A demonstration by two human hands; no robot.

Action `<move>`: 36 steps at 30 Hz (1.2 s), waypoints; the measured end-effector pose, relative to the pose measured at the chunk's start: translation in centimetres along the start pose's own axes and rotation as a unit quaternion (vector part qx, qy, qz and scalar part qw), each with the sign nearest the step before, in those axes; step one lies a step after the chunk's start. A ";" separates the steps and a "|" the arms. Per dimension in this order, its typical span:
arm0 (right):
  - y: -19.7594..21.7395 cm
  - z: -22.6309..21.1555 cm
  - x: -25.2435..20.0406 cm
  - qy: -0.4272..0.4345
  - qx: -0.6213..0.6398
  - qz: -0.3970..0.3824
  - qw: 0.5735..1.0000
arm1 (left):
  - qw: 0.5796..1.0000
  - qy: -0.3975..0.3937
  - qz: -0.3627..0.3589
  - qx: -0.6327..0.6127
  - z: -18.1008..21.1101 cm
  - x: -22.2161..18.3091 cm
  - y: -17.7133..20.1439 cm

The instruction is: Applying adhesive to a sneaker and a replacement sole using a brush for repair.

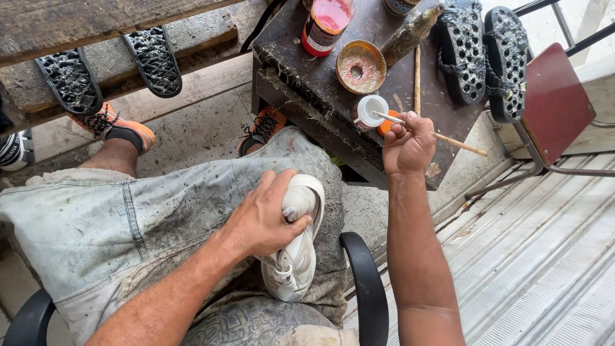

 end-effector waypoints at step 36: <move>-10.0 -5.5 -21.2 0.241 -0.306 -0.332 0.859 | 0.997 -0.070 0.004 0.036 0.2 -0.9 0.0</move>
Point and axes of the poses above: each hand's wrist, its own x-axis towards the middle knuckle, its own y-axis out of the back of the hand, z = x × y, the point moved 6 cm from there along x, towards the middle knuckle, and after that the axes turned 15 degrees about -z, right-handed, at the moved point
